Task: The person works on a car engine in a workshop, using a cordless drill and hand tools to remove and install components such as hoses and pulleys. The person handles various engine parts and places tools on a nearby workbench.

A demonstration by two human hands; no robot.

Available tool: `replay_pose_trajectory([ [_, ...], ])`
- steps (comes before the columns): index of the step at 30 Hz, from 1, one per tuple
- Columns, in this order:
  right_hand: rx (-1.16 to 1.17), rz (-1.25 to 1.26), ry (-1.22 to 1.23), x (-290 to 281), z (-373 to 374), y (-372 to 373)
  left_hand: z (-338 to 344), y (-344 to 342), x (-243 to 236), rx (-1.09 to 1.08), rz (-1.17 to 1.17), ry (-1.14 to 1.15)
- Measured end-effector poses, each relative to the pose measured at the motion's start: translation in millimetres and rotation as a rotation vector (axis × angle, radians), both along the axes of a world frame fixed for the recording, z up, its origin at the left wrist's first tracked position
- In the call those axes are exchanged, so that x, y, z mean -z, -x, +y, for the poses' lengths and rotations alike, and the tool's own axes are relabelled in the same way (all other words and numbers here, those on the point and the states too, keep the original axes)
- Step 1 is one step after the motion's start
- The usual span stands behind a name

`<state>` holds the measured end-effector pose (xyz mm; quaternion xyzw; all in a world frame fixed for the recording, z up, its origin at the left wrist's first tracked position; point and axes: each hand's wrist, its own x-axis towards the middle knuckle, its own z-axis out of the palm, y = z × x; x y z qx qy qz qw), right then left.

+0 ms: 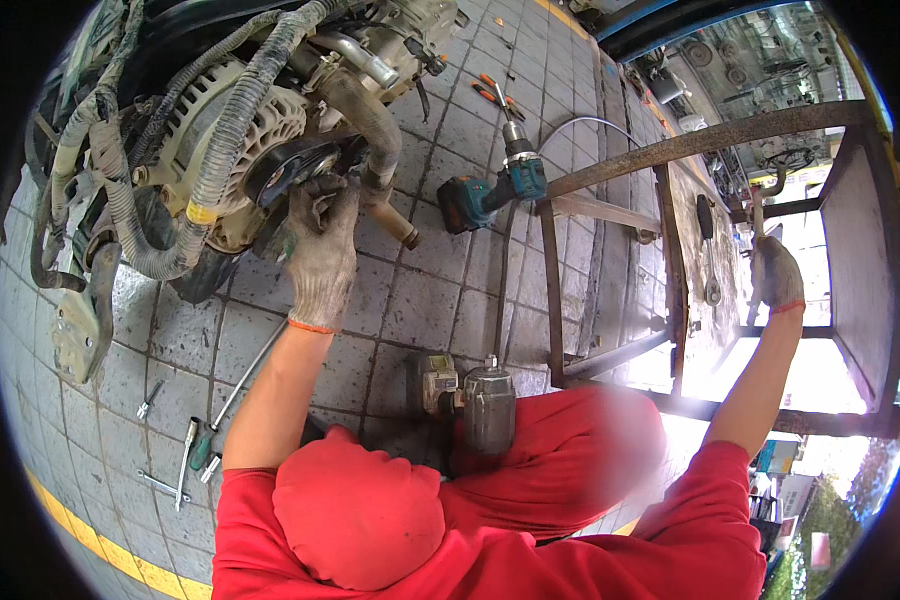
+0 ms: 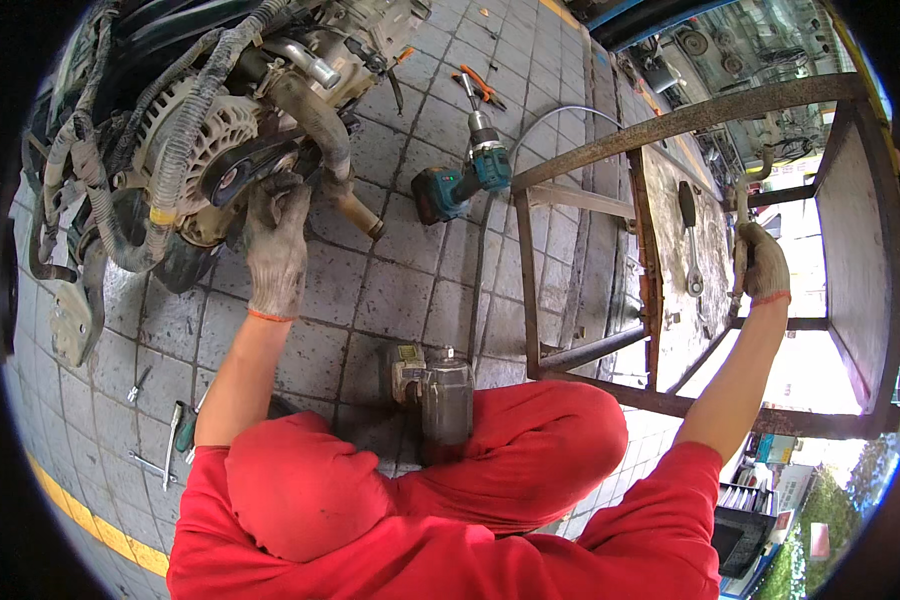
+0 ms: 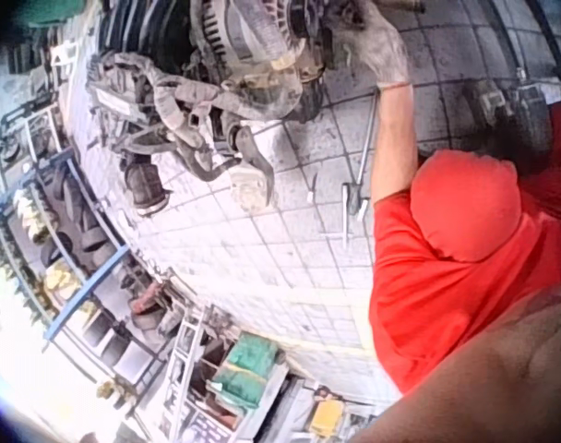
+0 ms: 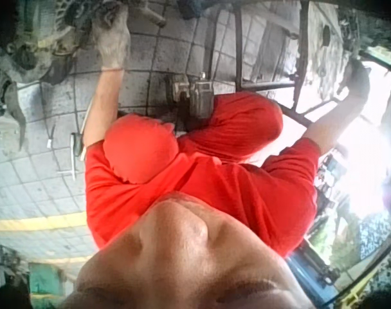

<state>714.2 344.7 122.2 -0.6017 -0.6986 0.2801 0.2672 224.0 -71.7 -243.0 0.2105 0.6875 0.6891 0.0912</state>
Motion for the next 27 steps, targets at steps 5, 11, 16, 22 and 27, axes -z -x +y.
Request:
replay_pose_trajectory([
  [5, 0.057, 0.424, 0.178, -10, -97, 61, 3, -2, 0, 0.066, -0.183, -0.1],
  [11, -0.282, 0.461, 0.26, 56, -192, 195, -9, -12, 29, 0.133, -0.241, -0.086],
  [16, -1.062, -0.381, -0.614, 116, -176, 271, -44, -24, 36, 0.334, 0.177, 0.274],
  [22, -1.014, -0.313, -0.373, 137, -210, 346, -84, 6, -24, 0.476, -0.114, 0.599],
  [27, -1.021, -0.168, -1.068, 243, -162, 368, -66, 28, -76, 0.574, 0.072, 0.809],
])
